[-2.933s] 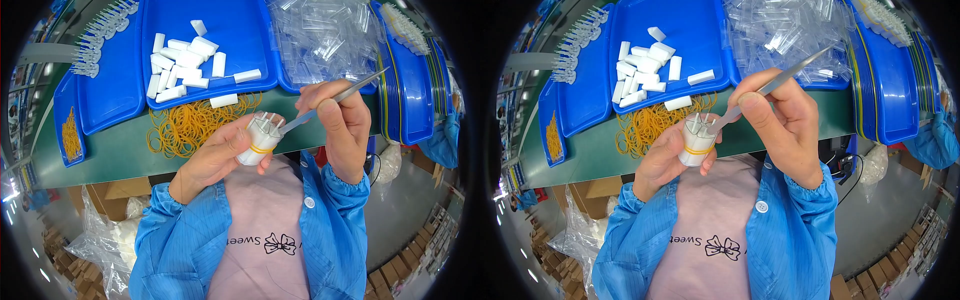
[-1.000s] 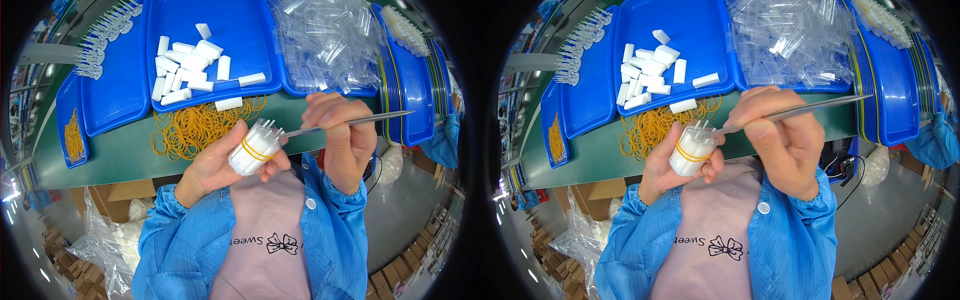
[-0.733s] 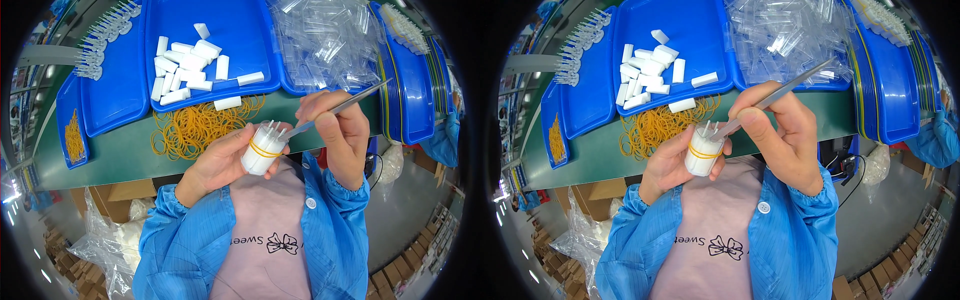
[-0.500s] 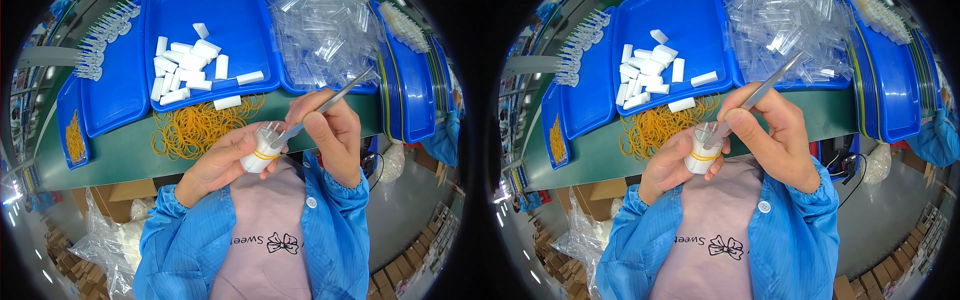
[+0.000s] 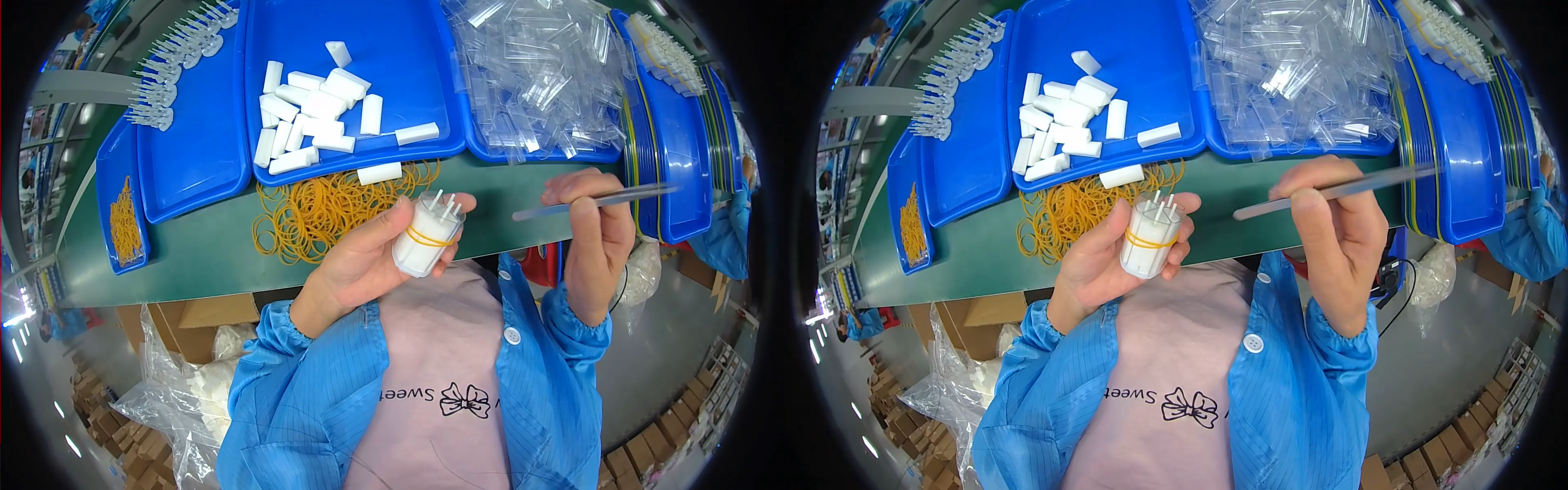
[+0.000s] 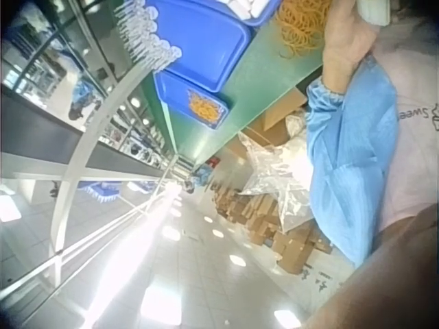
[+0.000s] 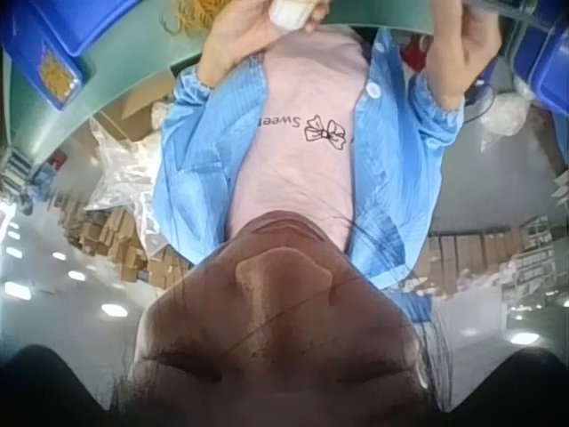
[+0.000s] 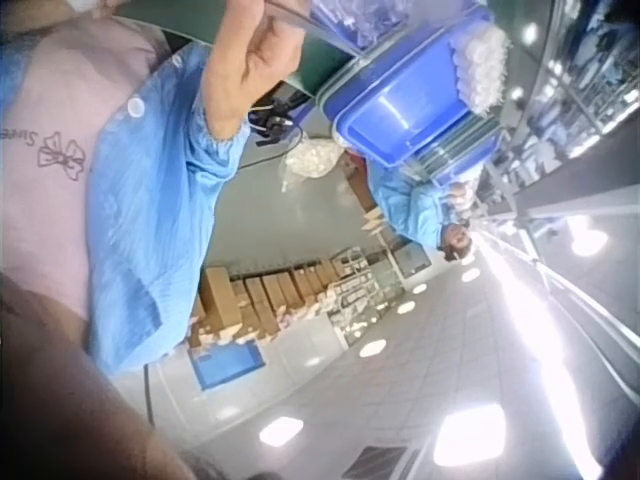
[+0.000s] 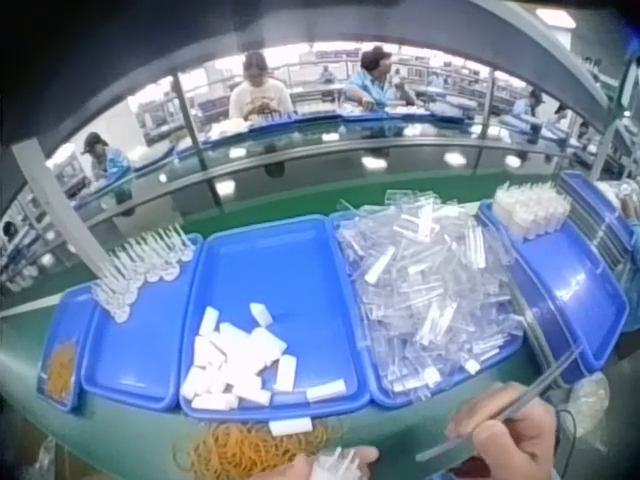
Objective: The person assembles components by attaching white pieces onto a base, sliding clear plastic covers over them, securing the bundle with a rubber band, and adjusting the assembly using tweezers.
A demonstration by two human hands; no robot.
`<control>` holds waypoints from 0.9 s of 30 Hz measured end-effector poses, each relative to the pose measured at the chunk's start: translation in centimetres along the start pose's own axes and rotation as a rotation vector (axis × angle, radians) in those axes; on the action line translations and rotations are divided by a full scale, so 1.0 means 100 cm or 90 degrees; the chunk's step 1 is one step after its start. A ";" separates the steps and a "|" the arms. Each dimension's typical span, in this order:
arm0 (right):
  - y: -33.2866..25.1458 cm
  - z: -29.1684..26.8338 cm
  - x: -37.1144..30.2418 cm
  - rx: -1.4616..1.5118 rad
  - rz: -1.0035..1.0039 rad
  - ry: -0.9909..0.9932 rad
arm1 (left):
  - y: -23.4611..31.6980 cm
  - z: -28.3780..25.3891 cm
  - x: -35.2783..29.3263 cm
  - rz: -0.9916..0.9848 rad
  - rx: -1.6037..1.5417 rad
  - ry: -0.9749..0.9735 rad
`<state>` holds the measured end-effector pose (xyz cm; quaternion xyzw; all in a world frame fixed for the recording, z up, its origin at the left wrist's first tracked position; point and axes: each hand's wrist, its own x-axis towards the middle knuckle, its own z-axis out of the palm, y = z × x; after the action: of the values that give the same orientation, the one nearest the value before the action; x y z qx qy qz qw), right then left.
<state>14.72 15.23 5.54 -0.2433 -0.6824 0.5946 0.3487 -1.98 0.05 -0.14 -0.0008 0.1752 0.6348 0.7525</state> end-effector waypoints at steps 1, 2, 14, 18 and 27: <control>0.002 -0.007 0.000 0.000 0.000 -0.001 | 0.000 0.000 0.000 0.001 0.000 0.000; 0.004 -0.013 0.001 -0.211 -0.070 -0.055 | 0.000 0.000 0.000 0.000 -0.022 -0.001; 0.046 -0.018 -0.019 -0.624 -0.093 -0.003 | 0.000 -0.004 0.001 0.004 -0.175 -0.104; 0.017 0.007 -0.019 -0.364 -0.131 -0.081 | 0.000 -0.004 0.003 0.029 -0.179 -0.081; 0.007 0.056 -0.016 -0.390 -0.169 -0.173 | -0.002 0.009 0.001 0.032 -0.237 -0.029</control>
<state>11.34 10.58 4.25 -0.1642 -0.8947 0.3392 0.2399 -1.53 0.26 0.60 -0.1208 0.0375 0.6746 0.7272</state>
